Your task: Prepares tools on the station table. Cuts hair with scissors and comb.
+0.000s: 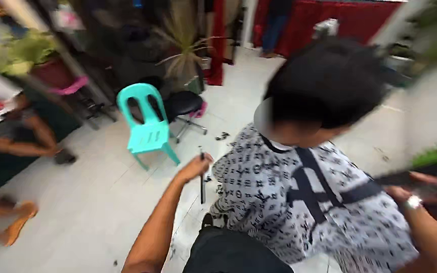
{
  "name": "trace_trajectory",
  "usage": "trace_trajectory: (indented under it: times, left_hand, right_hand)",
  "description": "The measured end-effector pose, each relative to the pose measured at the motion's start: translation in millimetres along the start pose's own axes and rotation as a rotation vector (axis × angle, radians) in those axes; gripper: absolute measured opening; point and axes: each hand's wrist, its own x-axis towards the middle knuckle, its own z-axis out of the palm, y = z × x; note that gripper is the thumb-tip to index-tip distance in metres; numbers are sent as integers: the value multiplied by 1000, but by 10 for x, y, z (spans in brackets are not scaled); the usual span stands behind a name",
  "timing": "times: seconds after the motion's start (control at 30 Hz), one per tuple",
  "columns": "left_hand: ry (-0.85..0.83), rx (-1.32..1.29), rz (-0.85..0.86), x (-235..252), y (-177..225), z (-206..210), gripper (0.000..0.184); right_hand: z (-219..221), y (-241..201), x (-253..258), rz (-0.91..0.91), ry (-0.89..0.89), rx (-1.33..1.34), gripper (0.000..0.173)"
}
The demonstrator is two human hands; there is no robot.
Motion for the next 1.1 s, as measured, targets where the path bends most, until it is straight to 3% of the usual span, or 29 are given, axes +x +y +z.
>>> trace_trajectory:
  times: [0.03, 0.1, 0.2, 0.3, 0.4, 0.5, 0.63, 0.87, 1.1]
  left_hand:
    - [-11, -216, 136, 161, 254, -76, 17]
    - [-187, -526, 390, 380, 777, -157, 19]
    - [-401, -678, 719, 549, 1524, -29, 23]
    - [-362, -750, 788, 617, 2089, 302, 24]
    - [-291, -777, 684, 713, 2366, 555, 44]
    - [-212, -606, 611, 751, 2280, 617, 46]
    - [-286, -349, 629, 708, 1771, 542, 27]
    - [-513, -509, 731, 843, 1441, 393, 22]
    - [-470, -451, 729, 931, 1414, 396, 28]
  right_hand:
    - [24, -4, 17, 10, 25, -53, 35]
    - [83, -18, 54, 25, 86, -141, 41]
    - [140, -104, 116, 81, 120, -294, 45]
    - [208, -155, 180, 125, 141, -410, 40]
    - [308, -112, 201, 147, 178, -441, 35]
    - [371, -22, 208, 179, 217, -459, 31]
    - [411, 232, 211, 228, 213, -540, 29]
    - [606, 536, 332, 223, 199, -536, 28]
    - [658, 570, 429, 123, 184, -518, 26]
